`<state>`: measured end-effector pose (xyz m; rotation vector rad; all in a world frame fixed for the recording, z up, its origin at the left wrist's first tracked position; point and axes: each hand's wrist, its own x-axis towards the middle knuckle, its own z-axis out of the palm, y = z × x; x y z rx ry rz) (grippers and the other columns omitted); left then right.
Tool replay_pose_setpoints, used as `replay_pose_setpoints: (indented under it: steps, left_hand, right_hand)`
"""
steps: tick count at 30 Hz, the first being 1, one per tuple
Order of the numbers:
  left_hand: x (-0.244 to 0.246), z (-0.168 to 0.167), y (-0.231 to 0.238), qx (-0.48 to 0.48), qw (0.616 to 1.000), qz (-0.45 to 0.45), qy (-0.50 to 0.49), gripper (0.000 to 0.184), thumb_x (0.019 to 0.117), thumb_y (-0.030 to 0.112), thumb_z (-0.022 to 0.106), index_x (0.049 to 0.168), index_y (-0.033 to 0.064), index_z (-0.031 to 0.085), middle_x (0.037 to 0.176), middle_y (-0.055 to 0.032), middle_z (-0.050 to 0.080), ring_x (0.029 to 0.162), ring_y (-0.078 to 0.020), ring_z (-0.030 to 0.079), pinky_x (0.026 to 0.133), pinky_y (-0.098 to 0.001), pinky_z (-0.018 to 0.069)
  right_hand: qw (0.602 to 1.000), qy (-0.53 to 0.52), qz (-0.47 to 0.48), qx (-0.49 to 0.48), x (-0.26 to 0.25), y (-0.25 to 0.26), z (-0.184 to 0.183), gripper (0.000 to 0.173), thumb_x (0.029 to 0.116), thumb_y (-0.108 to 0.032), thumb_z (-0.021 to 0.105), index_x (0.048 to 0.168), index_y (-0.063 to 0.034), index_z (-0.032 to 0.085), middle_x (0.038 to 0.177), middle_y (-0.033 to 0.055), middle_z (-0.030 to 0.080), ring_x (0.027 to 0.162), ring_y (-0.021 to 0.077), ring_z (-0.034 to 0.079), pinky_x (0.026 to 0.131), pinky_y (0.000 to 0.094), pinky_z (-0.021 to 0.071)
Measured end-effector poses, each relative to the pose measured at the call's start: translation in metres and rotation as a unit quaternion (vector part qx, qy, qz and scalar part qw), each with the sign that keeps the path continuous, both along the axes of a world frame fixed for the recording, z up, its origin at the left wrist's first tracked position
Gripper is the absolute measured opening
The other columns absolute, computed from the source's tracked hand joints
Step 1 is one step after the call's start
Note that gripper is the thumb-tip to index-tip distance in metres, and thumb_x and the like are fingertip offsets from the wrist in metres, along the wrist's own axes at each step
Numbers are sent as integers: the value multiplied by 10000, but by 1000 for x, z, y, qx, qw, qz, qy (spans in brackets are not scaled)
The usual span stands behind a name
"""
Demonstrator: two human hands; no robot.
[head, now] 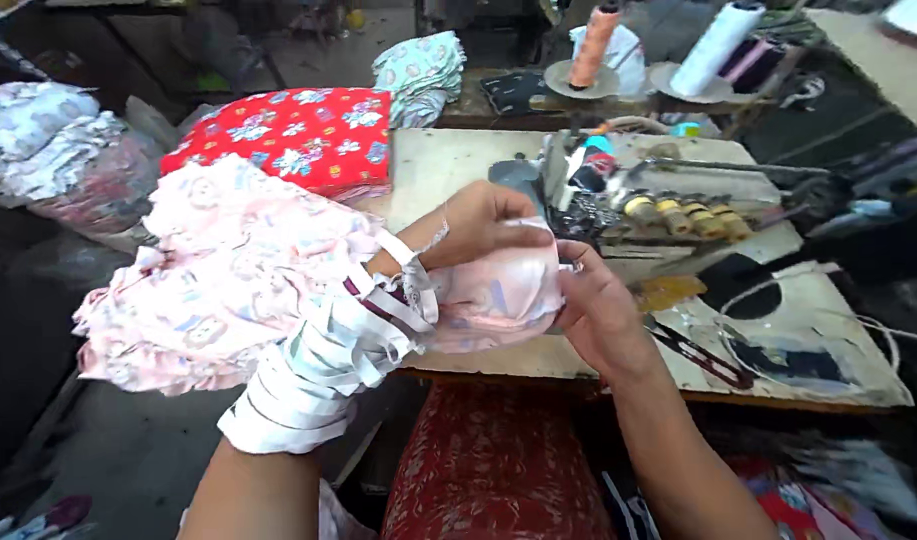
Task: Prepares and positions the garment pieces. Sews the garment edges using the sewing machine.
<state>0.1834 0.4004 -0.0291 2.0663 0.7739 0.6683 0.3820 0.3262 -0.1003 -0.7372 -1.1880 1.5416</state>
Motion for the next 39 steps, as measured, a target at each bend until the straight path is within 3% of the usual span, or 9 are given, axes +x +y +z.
replay_pose_setpoints:
  steps: [6, 8, 15, 20, 27, 30, 33, 36, 39]
  left_hand:
    - [35, -63, 16, 178, 968, 137, 112, 180, 953, 102, 674, 992, -58, 747, 925, -238, 685, 911, -378, 676, 859, -523, 532]
    - [39, -81, 19, 154, 964, 195, 91, 204, 948, 81, 678, 1038, -100, 700, 970, -267, 687, 963, -425, 670, 894, -557, 516]
    - [71, -70, 70, 46, 945, 293, 137, 547, 851, 58, 749, 1336, -53, 522, 1134, -247, 675, 1140, -435, 614, 1022, -687, 359]
    - [69, -70, 45, 73, 933, 349, 43, 481, 853, 68, 715, 1277, -76, 538, 1202, -244, 636, 1201, -403, 559, 1018, -636, 352]
    - [81, -52, -28, 49, 937, 316, -142, 397, 918, -105, 499, 1312, -115, 448, 1147, -210, 617, 960, -185, 625, 806, -287, 514]
    - [68, -57, -81, -59, 943, 302, -123, 384, 1017, -46, 406, 1400, -51, 395, 1238, -185, 603, 937, -164, 635, 796, -300, 533]
    - [60, -79, -139, -171, 939, 219, -202, 449, 1074, 105, 408, 1520, 150, 390, 1442, -48, 560, 1092, -94, 634, 863, -278, 540]
    - [40, -97, -179, -225, 952, 77, -194, 466, 1062, 139, 448, 1509, 8, 448, 1465, -99, 557, 1276, -102, 571, 1073, -314, 478]
    - [12, -102, -186, -267, 935, 78, -219, 348, 1064, 124, 443, 1307, -52, 618, 1256, -71, 706, 1126, -117, 683, 1018, -306, 539]
  right_hand:
    - [988, -112, -67, -85, 14, -33, -63, 194, 992, -45, 604, 1165, 41, 601, 908, 4, 735, 821, 41, 712, 790, 238, 602]
    - [986, -94, -75, -114, 13, -36, -69, 293, 1027, -79, 560, 1284, 58, 529, 978, 27, 721, 861, 42, 710, 811, 236, 599]
    - [971, -109, -195, -80, 15, -9, -65, 129, 990, -50, 604, 1069, -10, 509, 760, -19, 639, 709, 30, 655, 735, 240, 572]
    - [891, -354, -279, 59, 26, -23, -67, 422, 975, -191, 684, 1305, 43, 564, 1085, 165, 717, 1021, 267, 690, 911, 475, 542]
    - [868, -324, -194, 323, -25, -53, -15, 194, 874, -175, 778, 902, 2, 705, 912, 132, 700, 882, 246, 667, 826, 445, 507]
    - [972, -172, -70, 141, -22, -70, -19, 55, 927, -76, 703, 932, -38, 663, 836, -2, 668, 767, 50, 640, 727, 227, 547]
    - [995, 54, -18, -77, 6, -67, -27, 177, 983, 4, 518, 1063, -147, 565, 849, -14, 706, 724, 96, 689, 704, 293, 606]
    - [996, 14, -23, -82, 35, -68, -26, 190, 1032, 2, 467, 1105, -127, 587, 868, -20, 695, 689, 78, 676, 670, 264, 611]
    - [987, -141, 73, -3, 46, -71, -16, 176, 1031, -13, 476, 1172, -81, 557, 786, -34, 634, 587, 34, 605, 575, 200, 559]
